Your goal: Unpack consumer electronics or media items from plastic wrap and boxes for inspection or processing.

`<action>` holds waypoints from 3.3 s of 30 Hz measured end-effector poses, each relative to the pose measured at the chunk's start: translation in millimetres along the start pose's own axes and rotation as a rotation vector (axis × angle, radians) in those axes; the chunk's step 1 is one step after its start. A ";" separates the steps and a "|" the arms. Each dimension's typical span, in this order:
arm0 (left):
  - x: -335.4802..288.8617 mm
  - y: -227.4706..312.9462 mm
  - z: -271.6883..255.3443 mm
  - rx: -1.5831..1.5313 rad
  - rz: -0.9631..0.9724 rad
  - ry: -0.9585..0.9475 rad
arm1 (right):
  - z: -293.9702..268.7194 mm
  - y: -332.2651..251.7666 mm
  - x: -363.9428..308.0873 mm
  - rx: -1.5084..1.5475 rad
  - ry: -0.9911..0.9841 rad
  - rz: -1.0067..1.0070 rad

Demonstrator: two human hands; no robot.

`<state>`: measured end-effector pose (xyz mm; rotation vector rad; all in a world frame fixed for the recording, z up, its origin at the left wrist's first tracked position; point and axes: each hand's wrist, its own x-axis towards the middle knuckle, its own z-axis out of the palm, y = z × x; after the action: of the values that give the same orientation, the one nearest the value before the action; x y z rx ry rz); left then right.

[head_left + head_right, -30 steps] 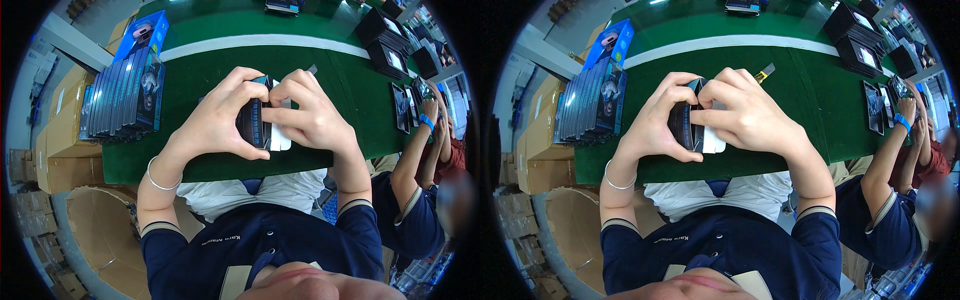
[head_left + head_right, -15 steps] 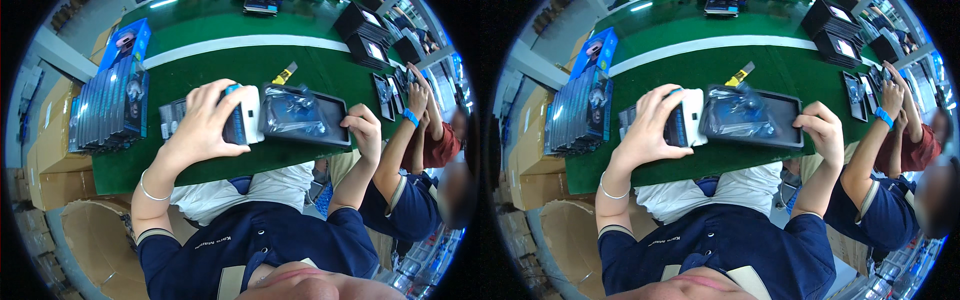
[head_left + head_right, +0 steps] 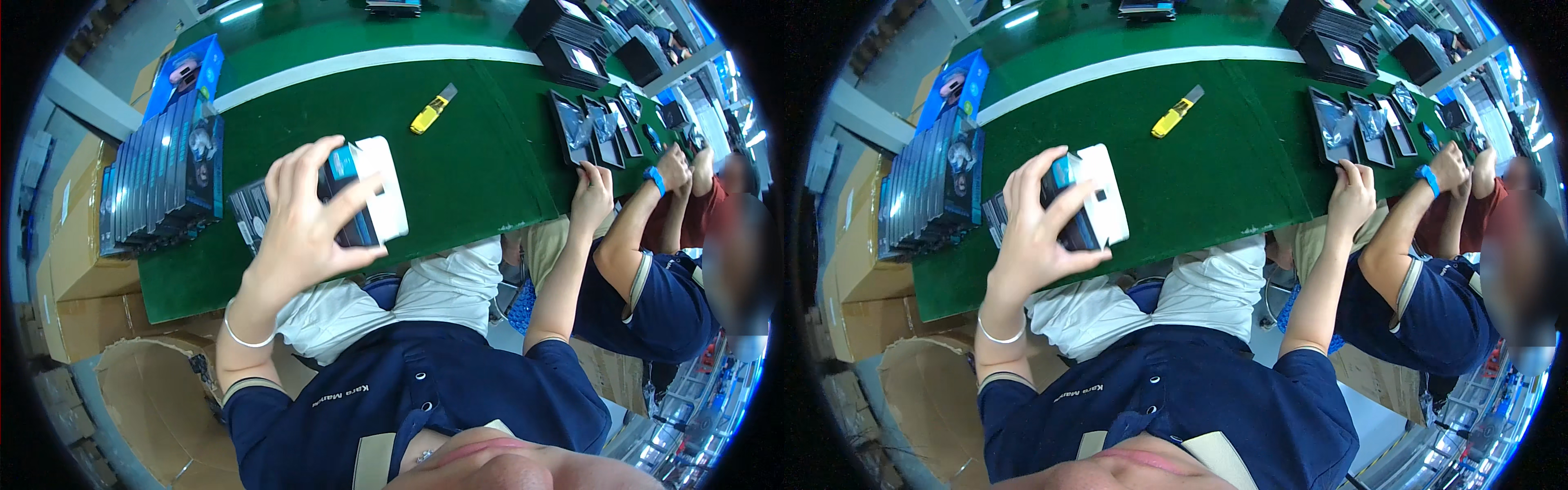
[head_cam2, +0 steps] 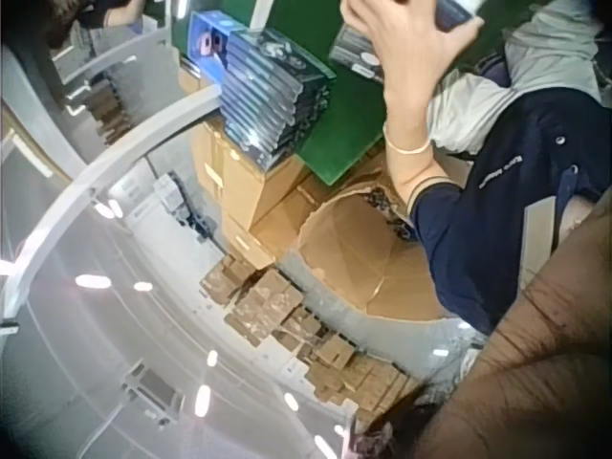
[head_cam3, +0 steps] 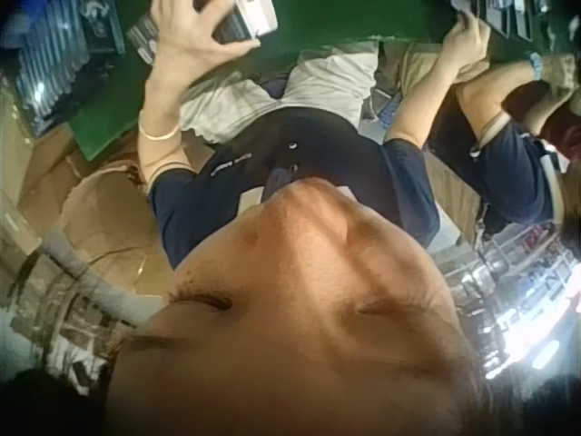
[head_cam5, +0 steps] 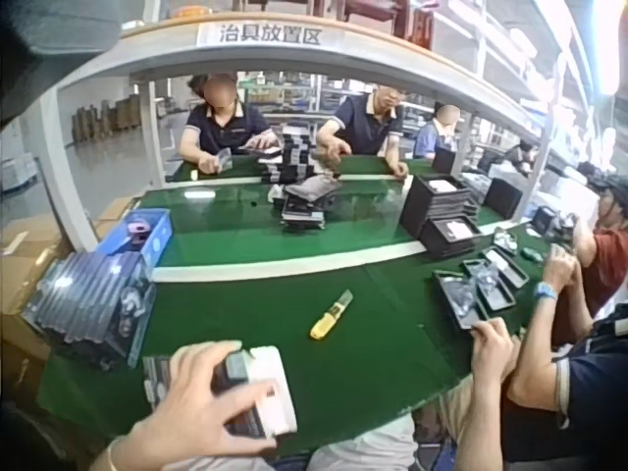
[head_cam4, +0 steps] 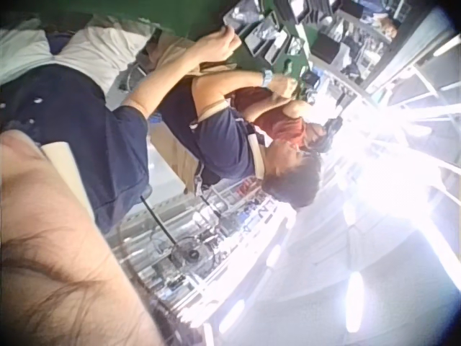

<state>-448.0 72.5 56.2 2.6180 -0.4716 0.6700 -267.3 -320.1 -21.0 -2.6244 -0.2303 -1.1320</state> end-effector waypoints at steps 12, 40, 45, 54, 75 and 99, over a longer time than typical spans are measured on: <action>-165.7 31.3 -80.9 0.775 -0.299 0.805 | -25.4 -160.6 -14.0 0.746 -0.656 -0.623; -51.9 -30.2 -18.8 0.583 -0.416 0.237 | -11.2 -178.0 -8.9 0.853 -0.745 -0.660; -44.4 -38.2 -9.3 0.345 -0.294 -0.056 | -4.7 -179.8 -7.2 0.868 -0.675 -0.635; -9.3 -21.7 -22.8 -0.638 -0.138 -0.299 | 50.6 -177.3 48.1 0.304 -0.271 -0.774; 37.0 -63.4 18.4 -0.047 0.118 0.214 | 1.5 -217.7 55.5 1.772 -0.408 -0.243; 40.2 -47.2 22.6 -0.038 0.082 0.229 | -11.7 -219.4 41.5 1.462 -0.309 -0.273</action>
<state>-386.7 94.2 45.0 2.4583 -0.5179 0.9644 -302.2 -113.8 57.7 -1.3950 -1.0223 -0.2758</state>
